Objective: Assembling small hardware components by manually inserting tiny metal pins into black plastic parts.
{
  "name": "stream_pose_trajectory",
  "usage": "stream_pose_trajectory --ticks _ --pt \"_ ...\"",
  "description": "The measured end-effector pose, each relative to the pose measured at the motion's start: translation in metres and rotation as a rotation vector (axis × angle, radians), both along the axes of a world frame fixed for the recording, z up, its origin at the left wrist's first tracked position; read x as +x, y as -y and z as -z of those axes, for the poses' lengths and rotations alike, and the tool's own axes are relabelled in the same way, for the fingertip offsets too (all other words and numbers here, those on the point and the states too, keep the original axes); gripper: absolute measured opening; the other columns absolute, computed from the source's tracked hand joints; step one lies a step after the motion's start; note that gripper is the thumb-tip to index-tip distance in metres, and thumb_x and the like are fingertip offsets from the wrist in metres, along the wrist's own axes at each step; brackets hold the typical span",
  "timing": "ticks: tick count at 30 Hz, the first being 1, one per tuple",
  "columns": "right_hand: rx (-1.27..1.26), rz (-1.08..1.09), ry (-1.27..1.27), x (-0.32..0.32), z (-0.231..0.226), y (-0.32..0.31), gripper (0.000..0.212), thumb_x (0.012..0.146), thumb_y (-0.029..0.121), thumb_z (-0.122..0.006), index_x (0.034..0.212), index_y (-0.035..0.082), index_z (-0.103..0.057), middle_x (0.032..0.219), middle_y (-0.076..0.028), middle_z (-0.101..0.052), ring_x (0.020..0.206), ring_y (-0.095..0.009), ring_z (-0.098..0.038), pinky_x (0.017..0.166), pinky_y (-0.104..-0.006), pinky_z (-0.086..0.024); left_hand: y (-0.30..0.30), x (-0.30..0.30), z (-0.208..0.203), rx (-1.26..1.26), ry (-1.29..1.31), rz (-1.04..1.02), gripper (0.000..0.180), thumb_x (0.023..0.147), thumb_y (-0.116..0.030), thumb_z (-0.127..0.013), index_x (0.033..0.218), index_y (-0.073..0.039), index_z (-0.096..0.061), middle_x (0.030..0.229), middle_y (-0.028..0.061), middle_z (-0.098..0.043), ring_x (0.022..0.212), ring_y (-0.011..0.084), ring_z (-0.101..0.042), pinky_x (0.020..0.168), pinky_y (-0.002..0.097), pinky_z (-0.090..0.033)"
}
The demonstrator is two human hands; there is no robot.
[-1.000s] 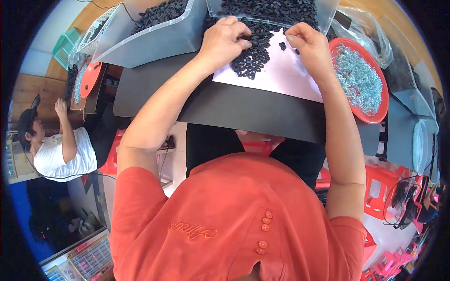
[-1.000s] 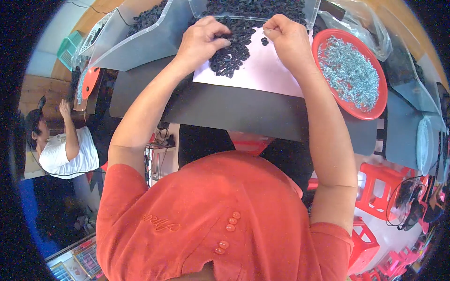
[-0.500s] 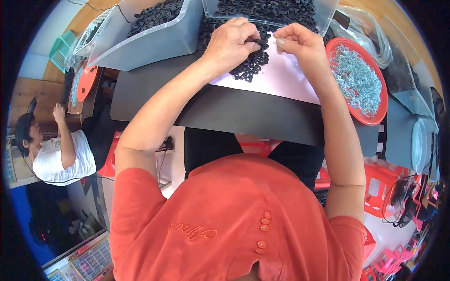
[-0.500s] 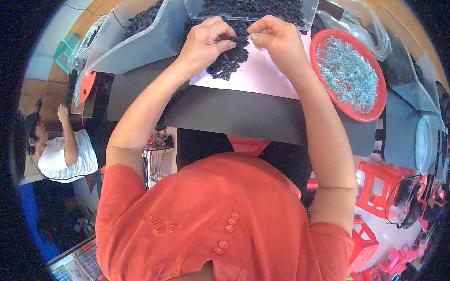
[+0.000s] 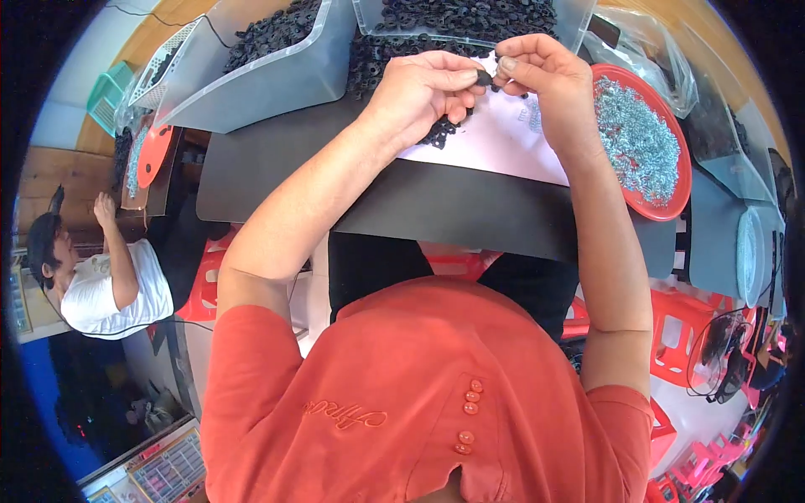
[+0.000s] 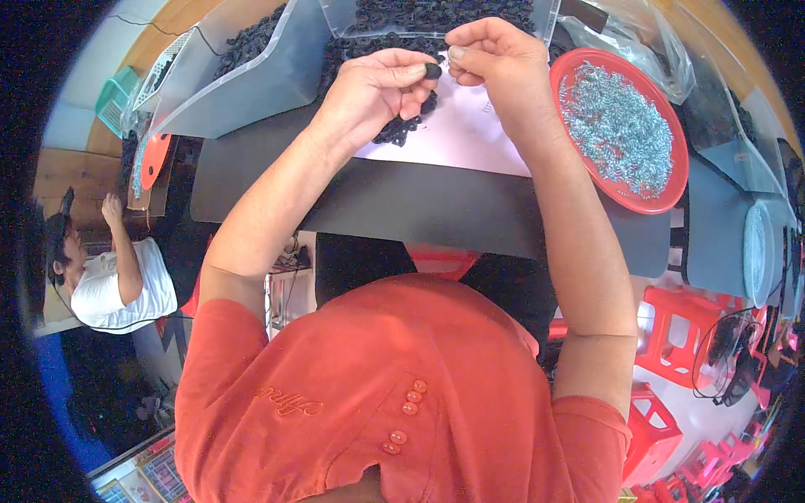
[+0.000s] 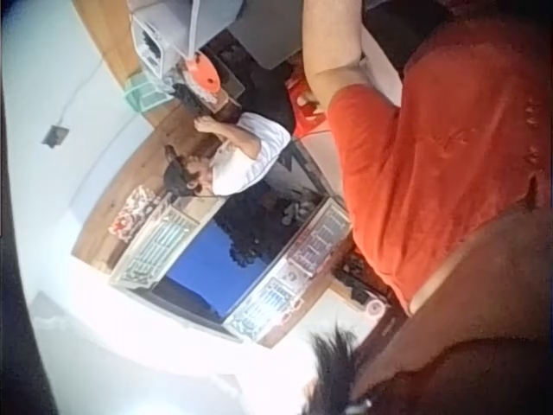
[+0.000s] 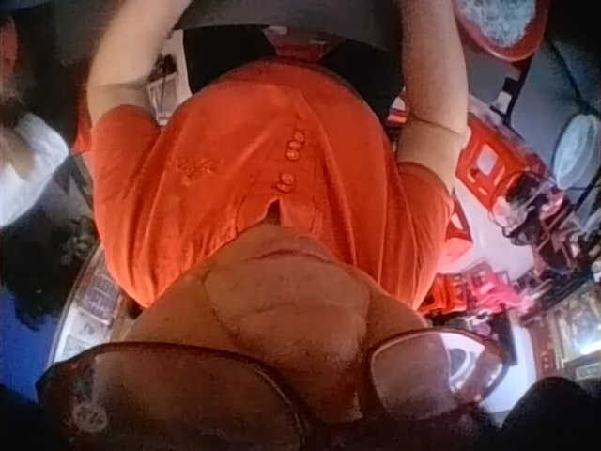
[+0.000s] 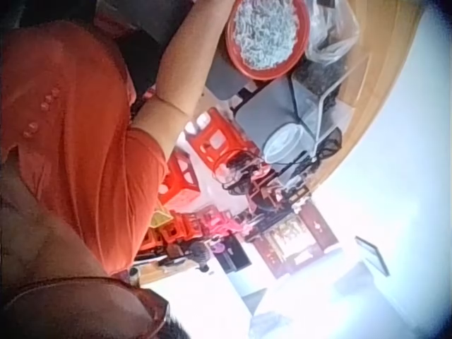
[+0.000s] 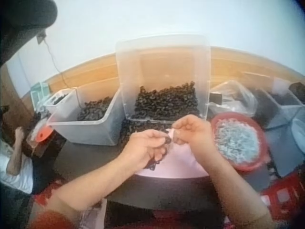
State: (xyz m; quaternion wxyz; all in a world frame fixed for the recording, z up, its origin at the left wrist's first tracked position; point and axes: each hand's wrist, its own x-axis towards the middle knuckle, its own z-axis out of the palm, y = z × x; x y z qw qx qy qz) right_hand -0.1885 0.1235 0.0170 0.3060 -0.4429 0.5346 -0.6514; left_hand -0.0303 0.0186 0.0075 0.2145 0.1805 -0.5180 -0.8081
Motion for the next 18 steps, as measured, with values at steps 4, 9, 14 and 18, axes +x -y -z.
stream_pose_trajectory --ticks 4,9,14,18 --pt "-0.01 0.023 0.022 0.004 -0.005 -0.003 0.018 0.083 0.004 -0.064 0.1 0.0 -0.064 0.084 -0.005 -0.067 0.079 -0.011 -0.062 0.068 -0.0218 -0.046 0.005 0.003 0.011 0.245 -0.093 0.077 0.02 0.09 -0.007 -0.057 0.108 0.003 -0.059 0.09 0.0141 -0.066 0.073 0.0168 -0.062 0.063 0.0263 -0.049" --pt "-0.109 0.061 -0.046 0.021 -0.011 -0.008 0.014 0.081 0.002 -0.064 0.095 -0.001 -0.065 0.082 -0.003 -0.065 0.076 -0.007 -0.059 0.069 -0.0207 -0.047 0.007 0.004 0.012 0.257 -0.101 0.068 0.021 0.09 -0.006 -0.058 0.108 0.004 -0.059 0.09 0.0152 -0.065 0.074 0.0182 -0.062 0.062 0.028 -0.048" --pt "-0.183 0.075 -0.112 0.023 -0.004 -0.006 0.013 0.082 0.0 -0.064 0.094 0.0 -0.065 0.083 0.0 -0.064 0.078 -0.006 -0.058 0.071 -0.0199 -0.047 0.005 0.003 0.008 0.188 -0.128 0.053 0.021 0.088 -0.004 -0.059 0.107 0.005 -0.059 0.089 0.0151 -0.065 0.074 0.0184 -0.062 0.061 0.0291 -0.048" --pt "-0.185 0.044 -0.117 0.028 -0.002 -0.004 0.012 0.082 -0.001 -0.064 0.094 0.0 -0.065 0.084 0.0 -0.064 0.079 -0.006 -0.058 0.073 -0.0204 -0.047 0.007 0.006 0.009 0.162 -0.157 0.013 0.022 0.086 -0.003 -0.06 0.107 0.005 -0.058 0.089 0.0148 -0.064 0.074 0.0187 -0.062 0.062 0.0295 -0.049"
